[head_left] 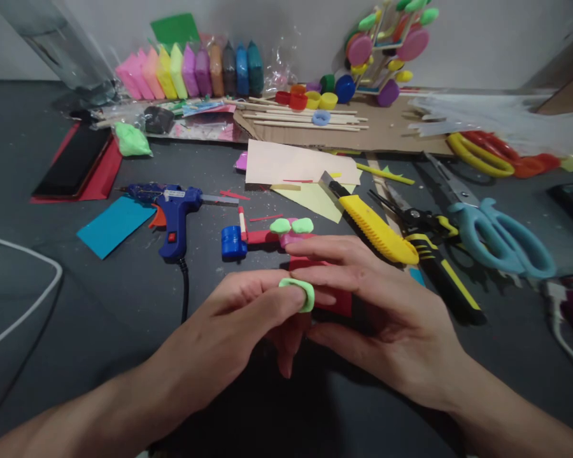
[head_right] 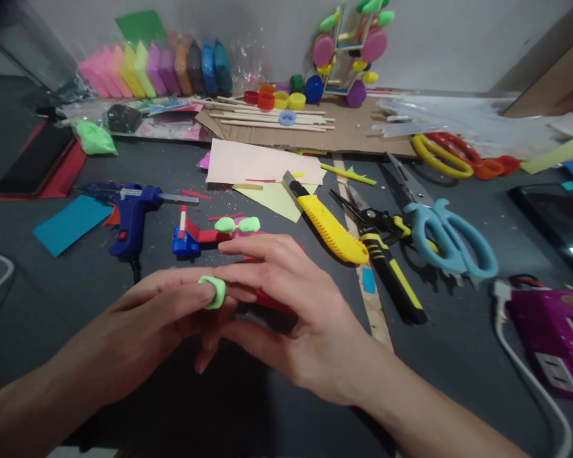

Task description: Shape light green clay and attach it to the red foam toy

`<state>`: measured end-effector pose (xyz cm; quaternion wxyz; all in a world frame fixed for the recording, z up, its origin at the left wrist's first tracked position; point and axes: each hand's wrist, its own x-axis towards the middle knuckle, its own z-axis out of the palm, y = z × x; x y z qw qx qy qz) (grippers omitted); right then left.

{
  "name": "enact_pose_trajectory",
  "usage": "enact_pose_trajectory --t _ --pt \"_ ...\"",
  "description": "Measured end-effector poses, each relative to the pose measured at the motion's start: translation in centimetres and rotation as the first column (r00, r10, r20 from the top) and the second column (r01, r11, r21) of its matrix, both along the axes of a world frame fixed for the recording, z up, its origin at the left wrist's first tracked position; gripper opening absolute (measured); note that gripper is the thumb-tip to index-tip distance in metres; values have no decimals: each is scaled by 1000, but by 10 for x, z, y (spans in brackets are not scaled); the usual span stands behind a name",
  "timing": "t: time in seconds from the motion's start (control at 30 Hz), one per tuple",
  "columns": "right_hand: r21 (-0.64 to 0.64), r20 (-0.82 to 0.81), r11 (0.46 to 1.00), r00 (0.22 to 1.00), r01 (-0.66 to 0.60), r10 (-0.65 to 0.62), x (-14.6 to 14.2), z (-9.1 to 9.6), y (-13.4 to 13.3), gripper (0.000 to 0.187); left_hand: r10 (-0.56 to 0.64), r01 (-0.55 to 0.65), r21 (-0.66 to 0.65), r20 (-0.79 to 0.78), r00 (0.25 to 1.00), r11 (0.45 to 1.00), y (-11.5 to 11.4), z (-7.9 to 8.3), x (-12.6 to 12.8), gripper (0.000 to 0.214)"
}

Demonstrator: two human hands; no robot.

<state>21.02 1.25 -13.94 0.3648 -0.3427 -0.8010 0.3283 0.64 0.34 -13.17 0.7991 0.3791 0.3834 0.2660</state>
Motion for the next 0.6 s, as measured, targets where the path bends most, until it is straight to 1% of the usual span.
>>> enact_pose_trajectory --t 0.17,0.23,0.47,0.6 --pt "-4 -36 1000 999 -2 2 -1 0 -1 32 -3 4 9 -64 998 1000 -4 0 -1 31" --pt "9 -40 1000 999 -3 3 -1 -1 -1 28 -13 15 20 -79 997 1000 -4 0 0 32" --pt "-8 -65 1000 997 28 -29 -2 2 -2 20 -7 7 4 56 998 1000 -1 1 1 28" --pt "-20 -85 999 995 50 -52 -2 3 -2 18 29 -27 -13 108 994 1000 0 0 2 30"
